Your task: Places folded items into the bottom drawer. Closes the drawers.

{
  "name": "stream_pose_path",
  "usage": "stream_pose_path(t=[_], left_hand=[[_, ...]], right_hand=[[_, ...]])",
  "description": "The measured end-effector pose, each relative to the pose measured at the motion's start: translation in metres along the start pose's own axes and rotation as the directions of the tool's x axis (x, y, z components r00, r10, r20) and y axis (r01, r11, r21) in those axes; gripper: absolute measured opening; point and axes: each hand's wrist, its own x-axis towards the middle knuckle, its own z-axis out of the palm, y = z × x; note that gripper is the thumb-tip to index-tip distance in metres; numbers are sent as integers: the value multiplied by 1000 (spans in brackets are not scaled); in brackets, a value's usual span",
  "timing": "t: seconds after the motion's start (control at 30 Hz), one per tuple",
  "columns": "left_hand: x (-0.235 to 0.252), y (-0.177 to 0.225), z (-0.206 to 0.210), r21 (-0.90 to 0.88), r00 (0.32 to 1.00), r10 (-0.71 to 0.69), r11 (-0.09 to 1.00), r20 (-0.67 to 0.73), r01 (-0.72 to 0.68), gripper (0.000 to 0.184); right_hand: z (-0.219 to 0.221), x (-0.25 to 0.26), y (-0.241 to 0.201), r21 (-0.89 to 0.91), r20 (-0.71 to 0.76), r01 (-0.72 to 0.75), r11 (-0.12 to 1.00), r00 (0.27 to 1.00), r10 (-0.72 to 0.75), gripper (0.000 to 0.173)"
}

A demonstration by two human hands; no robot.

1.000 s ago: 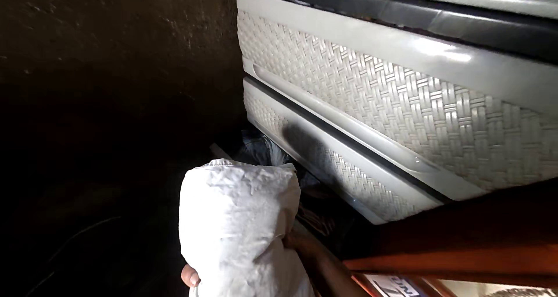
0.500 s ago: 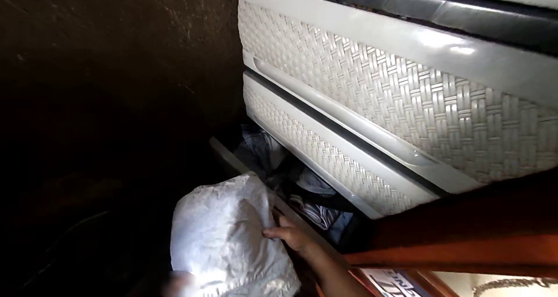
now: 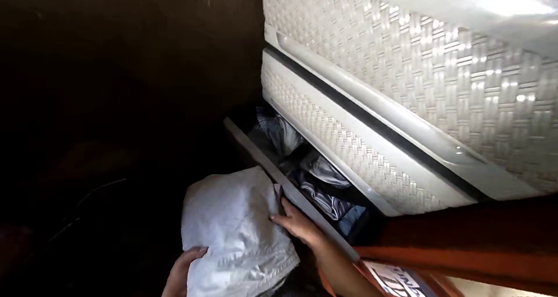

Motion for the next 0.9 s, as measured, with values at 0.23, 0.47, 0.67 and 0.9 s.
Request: stream_pose_path(t=[0.23, 0.47, 0.67, 0.9], left_hand=[[16, -28, -38, 710, 953, 18, 671, -304, 214, 75], [17, -15, -18, 878, 879, 362, 465, -310, 118, 49], [19, 14, 4, 765, 934, 330, 635, -140, -110, 40], [0, 49, 52, 360, 843, 428, 768, 327, -530, 20]], right_hand=[[41, 3, 14, -521, 286, 31, 853, 948, 141, 67], [44, 6, 6, -623, 372, 116, 773, 914, 162, 63], [30, 3, -15, -507, 390, 255, 823, 920, -45, 68], [10, -1, -64, -510, 149, 622, 594, 744, -651, 125]])
